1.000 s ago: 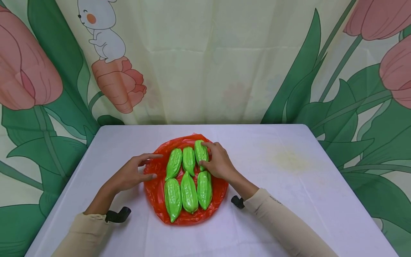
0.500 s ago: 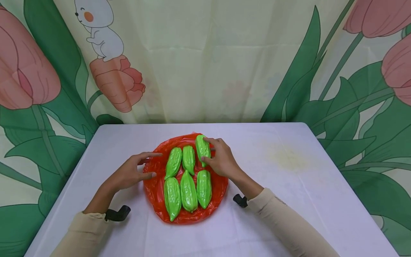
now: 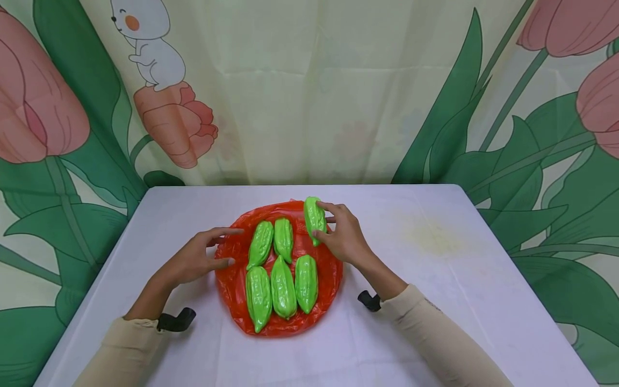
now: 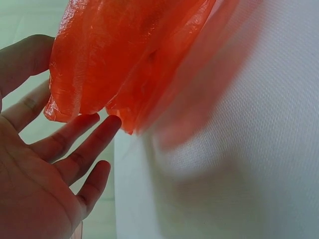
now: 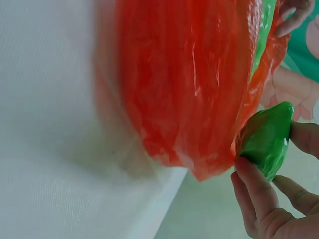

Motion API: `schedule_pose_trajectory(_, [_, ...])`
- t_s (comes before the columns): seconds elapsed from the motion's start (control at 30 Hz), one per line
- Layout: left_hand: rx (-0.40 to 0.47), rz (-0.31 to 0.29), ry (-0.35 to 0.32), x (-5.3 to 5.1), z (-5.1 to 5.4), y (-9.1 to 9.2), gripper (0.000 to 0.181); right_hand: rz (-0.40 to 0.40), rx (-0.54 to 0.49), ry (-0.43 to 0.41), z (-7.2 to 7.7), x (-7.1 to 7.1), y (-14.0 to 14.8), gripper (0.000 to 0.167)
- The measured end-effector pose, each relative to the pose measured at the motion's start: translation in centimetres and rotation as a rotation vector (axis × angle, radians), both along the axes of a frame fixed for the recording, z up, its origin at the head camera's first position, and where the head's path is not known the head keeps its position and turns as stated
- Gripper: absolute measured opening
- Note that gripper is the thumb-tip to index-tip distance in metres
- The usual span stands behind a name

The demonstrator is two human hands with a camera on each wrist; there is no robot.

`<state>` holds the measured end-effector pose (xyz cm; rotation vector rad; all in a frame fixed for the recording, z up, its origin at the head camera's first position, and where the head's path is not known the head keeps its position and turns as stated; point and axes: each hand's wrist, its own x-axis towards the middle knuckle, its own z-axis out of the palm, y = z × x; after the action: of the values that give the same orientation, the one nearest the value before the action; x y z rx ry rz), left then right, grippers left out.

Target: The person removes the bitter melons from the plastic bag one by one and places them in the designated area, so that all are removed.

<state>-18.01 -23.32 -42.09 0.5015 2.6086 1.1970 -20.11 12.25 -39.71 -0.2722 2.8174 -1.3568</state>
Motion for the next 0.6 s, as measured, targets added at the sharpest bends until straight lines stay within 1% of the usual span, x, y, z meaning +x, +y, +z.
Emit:
schedule_pose_trajectory(0.33, [0.004, -0.004, 0.0, 0.2, 0.2, 0.1, 0.066, -0.049, -0.01, -0.011, 0.1, 0.0, 2.0, 0.072])
schedule_pose_trajectory(0.6, [0.011, -0.01, -0.002, 0.3, 0.4, 0.1, 0.066, -0.095, 0.021, -0.014, -0.5, -0.2, 3.7, 0.072])
